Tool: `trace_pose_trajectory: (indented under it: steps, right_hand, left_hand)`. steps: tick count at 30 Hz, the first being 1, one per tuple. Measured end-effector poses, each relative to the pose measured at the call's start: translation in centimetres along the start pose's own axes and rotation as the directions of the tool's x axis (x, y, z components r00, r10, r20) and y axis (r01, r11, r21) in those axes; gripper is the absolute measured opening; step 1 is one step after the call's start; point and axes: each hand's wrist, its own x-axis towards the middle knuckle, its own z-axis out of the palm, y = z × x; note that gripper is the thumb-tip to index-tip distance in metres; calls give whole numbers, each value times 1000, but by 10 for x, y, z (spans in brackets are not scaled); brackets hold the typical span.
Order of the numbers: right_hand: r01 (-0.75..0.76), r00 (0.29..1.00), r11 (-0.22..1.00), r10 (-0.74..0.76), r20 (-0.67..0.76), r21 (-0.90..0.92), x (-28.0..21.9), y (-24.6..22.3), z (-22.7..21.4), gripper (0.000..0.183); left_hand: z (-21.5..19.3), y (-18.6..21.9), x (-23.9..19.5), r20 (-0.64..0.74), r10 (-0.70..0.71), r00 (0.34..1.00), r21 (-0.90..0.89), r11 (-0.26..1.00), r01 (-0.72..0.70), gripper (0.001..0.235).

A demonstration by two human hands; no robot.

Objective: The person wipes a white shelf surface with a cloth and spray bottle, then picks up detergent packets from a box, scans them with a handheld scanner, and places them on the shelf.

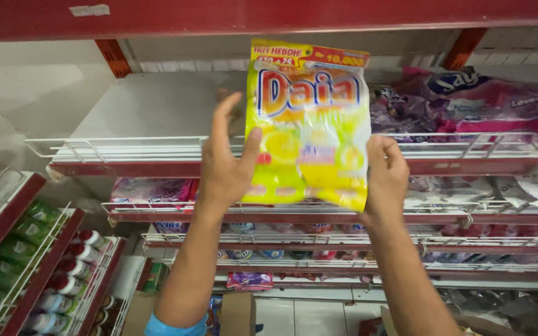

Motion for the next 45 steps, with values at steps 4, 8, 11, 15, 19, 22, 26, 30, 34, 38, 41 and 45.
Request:
trace_pose_trajectory:
  steps: [4, 8, 11, 15, 19, 22, 26, 30, 34, 38, 41, 45]
  right_hand:
    - [32, 999, 979, -28, 23, -200, -18, -22, 17, 29]
    - [364, 916, 818, -228, 330, -445, -39, -35, 26, 63]
    - [483, 875, 582, -299, 380, -654, -36, -43, 37, 70]
    - [550, 818, 324, -398, 416, -770, -15, -49, 49, 53]
    - [543, 811, 250, -405, 423, -802, 11, -45, 55, 38]
    - [618, 730, 216, -516, 449, -756, 27, -41, 55, 31]
    - [619, 751, 338, -519, 408, -709, 50, -36, 62, 24]
    - [673, 697, 224, -510, 504, -705, 51, -39, 68, 31]
    - [623, 686, -63, -434, 583, -780, 29, -47, 55, 47]
    - [567, 800, 211, -370, 472, -796, 26, -40, 53, 31]
    - [626, 764, 247, -382, 520, -740, 39, -37, 59, 23]
    - [616, 753, 51, -332, 568, -786, 44, -41, 63, 20]
  left_hand:
    - [-6, -1, -13, 75, 247, 966, 307, 916, -258, 52]
    - [-7, -7, -23, 266, 315, 911, 465, 786, -408, 63]
    - [-5, -9, -15, 323, 347, 881, 488, 737, -469, 71]
    - [1, -7, 5, 357, 377, 855, 479, 711, -514, 52]
    - [8, -6, 25, 299, 417, 858, 467, 720, -513, 41]
    - [20, -6, 37, 219, 412, 885, 462, 755, -466, 38]
    - [34, -11, 51, 141, 404, 904, 479, 771, -419, 34]
    - [36, -16, 55, 142, 442, 886, 482, 750, -452, 31]
    - [17, -20, 44, 238, 399, 886, 417, 781, -464, 30]
    - [13, -24, 39, 262, 438, 860, 374, 775, -509, 22]
    - [18, -26, 44, 227, 411, 883, 364, 805, -469, 16]
    - [25, -27, 50, 211, 393, 895, 428, 786, -446, 17]
